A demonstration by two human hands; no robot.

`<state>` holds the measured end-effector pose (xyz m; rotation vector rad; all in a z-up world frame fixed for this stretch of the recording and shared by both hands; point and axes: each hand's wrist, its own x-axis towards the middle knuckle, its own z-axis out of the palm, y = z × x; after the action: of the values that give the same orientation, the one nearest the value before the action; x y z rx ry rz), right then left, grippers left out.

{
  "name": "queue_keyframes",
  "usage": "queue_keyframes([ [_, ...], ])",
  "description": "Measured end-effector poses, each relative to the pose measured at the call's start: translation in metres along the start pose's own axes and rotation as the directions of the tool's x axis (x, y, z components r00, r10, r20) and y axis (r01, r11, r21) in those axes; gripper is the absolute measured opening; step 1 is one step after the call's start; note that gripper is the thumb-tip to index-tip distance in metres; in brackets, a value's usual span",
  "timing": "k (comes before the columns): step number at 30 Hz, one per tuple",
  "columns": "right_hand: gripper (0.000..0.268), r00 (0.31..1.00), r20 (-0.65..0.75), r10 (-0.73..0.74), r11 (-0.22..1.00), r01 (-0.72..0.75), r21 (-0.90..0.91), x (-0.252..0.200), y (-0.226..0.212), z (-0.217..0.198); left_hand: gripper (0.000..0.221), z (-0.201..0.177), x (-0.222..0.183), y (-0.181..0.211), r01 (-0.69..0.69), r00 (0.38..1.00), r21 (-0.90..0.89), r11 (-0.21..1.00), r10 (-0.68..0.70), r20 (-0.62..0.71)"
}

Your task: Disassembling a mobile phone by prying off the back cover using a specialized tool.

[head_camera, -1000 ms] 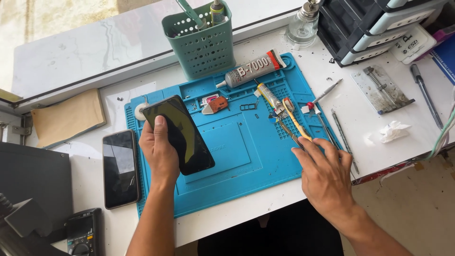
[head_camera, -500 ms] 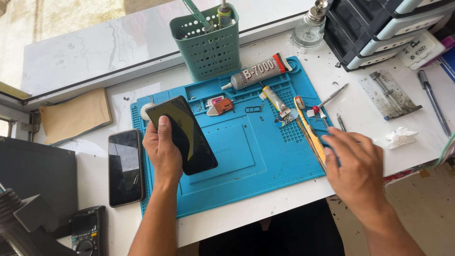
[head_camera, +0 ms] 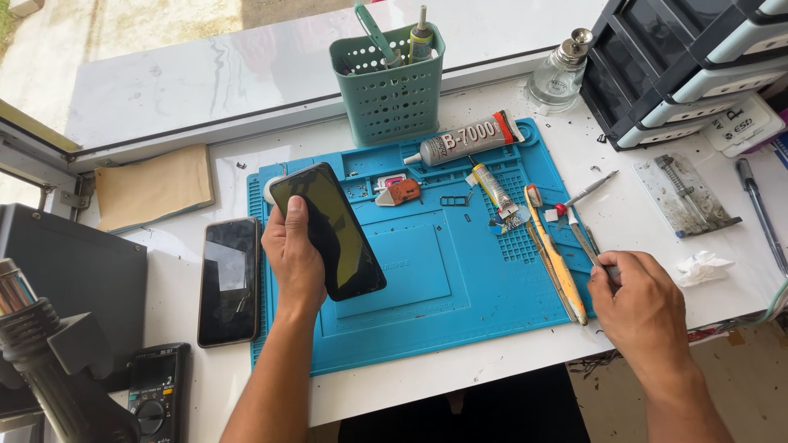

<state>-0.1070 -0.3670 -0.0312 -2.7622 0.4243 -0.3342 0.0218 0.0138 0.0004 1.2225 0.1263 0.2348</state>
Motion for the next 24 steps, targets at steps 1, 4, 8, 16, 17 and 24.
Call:
queue_keyframes([
  [1, 0.018, 1.000, 0.021, 0.008, 1.000, -0.008, -0.014, 0.001, 0.001, 0.001, 0.034, 0.000, 0.000, -0.001, -0.007, 1.000, -0.001, 1.000, 0.007, 0.002],
  [4, 0.020, 1.000, 0.021, -0.022, 0.999, 0.022, -0.027, 0.005, 0.004, 0.006, 0.033, -0.002, 0.000, -0.003, -0.011, 1.000, -0.006, 1.000, 0.011, 0.008],
  [8, 0.025, 0.980, -0.069, -0.184, 0.981, 0.179, -0.076, 0.008, 0.020, 0.018, 0.036, -0.003, 0.000, -0.004, -0.018, 0.999, -0.006, 1.000, 0.019, 0.040],
  [16, 0.025, 0.960, -0.097, -0.263, 0.965, 0.264, -0.009, 0.015, 0.023, 0.015, 0.029, -0.003, 0.001, -0.006, -0.067, 0.997, 0.026, 0.997, 0.066, 0.030],
  [17, 0.027, 0.959, -0.104, -0.263, 0.965, 0.263, -0.012, 0.016, 0.023, 0.016, 0.029, -0.003, 0.000, -0.005, -0.086, 0.996, 0.068, 0.994, 0.084, 0.031],
  [24, 0.026, 0.942, -0.132, -0.308, 0.948, 0.316, 0.045, 0.028, 0.009, 0.013, 0.033, -0.002, -0.001, -0.001, -0.093, 0.995, 0.090, 0.992, 0.088, 0.051],
])
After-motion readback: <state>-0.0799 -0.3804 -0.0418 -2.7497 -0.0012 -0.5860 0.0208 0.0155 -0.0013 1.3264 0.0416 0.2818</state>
